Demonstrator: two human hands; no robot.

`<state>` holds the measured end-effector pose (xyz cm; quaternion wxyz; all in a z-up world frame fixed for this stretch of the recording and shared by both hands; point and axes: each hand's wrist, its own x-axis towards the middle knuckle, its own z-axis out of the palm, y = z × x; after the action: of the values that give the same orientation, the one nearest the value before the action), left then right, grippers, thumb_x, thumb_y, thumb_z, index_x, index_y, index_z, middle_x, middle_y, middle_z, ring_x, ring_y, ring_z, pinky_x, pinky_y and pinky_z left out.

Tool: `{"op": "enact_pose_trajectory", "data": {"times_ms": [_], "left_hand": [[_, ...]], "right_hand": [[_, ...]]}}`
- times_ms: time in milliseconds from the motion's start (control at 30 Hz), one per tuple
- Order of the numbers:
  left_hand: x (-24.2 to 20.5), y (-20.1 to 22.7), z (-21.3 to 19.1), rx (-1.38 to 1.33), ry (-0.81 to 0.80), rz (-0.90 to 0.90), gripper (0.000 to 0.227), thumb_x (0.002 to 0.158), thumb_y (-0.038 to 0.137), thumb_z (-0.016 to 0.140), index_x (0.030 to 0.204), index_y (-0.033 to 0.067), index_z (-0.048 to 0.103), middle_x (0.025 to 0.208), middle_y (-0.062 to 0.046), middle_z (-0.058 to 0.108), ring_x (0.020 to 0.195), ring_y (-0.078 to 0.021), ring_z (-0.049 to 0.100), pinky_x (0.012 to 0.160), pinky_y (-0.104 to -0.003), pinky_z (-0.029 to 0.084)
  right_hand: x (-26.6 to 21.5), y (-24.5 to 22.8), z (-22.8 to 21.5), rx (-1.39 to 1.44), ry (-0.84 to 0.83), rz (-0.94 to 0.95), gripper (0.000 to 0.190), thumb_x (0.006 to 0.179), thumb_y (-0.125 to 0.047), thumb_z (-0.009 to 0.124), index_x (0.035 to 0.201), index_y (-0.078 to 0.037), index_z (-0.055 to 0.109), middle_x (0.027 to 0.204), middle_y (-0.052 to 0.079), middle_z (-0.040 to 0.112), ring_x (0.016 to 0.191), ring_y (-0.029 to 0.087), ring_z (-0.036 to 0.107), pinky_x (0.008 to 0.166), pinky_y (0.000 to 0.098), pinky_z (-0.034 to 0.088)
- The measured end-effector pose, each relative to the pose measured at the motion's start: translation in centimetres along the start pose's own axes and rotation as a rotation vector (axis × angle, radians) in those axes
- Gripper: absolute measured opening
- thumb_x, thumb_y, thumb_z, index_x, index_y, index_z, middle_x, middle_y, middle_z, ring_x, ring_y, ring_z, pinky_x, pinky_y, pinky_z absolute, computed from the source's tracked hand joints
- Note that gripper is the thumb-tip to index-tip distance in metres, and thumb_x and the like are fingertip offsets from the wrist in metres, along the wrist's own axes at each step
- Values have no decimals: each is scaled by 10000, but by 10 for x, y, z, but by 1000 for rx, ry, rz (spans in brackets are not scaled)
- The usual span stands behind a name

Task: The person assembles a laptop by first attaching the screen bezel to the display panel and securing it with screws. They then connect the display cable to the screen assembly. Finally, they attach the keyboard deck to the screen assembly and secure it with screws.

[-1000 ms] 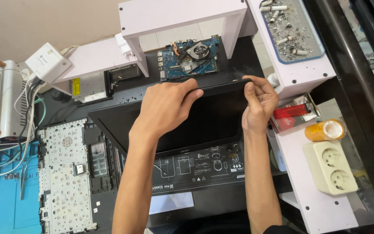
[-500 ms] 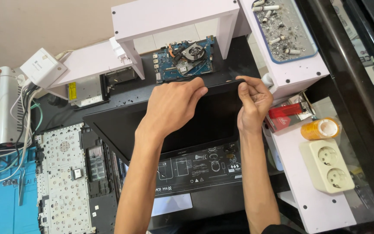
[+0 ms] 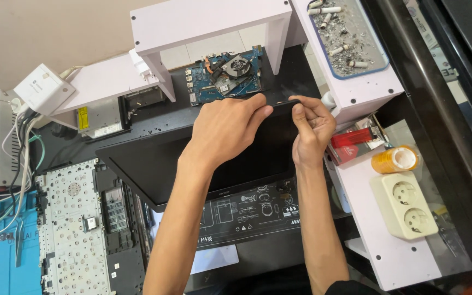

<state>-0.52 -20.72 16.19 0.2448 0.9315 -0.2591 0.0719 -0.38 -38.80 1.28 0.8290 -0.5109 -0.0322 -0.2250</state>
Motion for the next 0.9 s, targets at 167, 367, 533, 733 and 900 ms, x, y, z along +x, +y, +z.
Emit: {"op": "enact_pose_trajectory", "data": {"times_ms": [167,367,533,733,900], "left_hand": [[11,2,16,-4,28,91,318,1050,345,535,882,89,622,657,-147,667,653,-395,664,536,-530,476],[15,5,15,-16,7,72,345,1031,377,555,853,101,661,659,-160,669,650,-403,665,553,-529,494],[19,9,19,50,13,49,380,977,442,594,872,87,682,635,-174,672,597,-412,663,507,-521,500],[14,6,23,55,37,89,372,1002,447,576,873,110,665,630,-159,668,591,-389,666,504,-502,494],[-6,0,15,94,63,106,310,1076,336,519,896,85,547,656,-110,665,602,-353,665,498,-482,474]], "right_hand": [[0,-1,0,0,-3,-9,154,1005,-45,740,1135,26,700,1087,89,754,897,49,646,798,157,455],[-1,7,-7,1,-7,-2,142,1029,-26,728,1153,40,712,1071,98,749,892,57,632,802,170,451],[1,-1,1,1,-7,0,136,1014,-34,701,1134,29,695,1104,100,755,971,90,699,878,191,514],[-1,0,-1,-1,7,1,137,1021,-30,702,1144,32,693,1101,103,751,965,92,692,870,190,509],[-4,1,-3,31,1,-24,159,1013,-27,728,1150,41,686,1083,108,748,957,109,694,888,200,517]]}}
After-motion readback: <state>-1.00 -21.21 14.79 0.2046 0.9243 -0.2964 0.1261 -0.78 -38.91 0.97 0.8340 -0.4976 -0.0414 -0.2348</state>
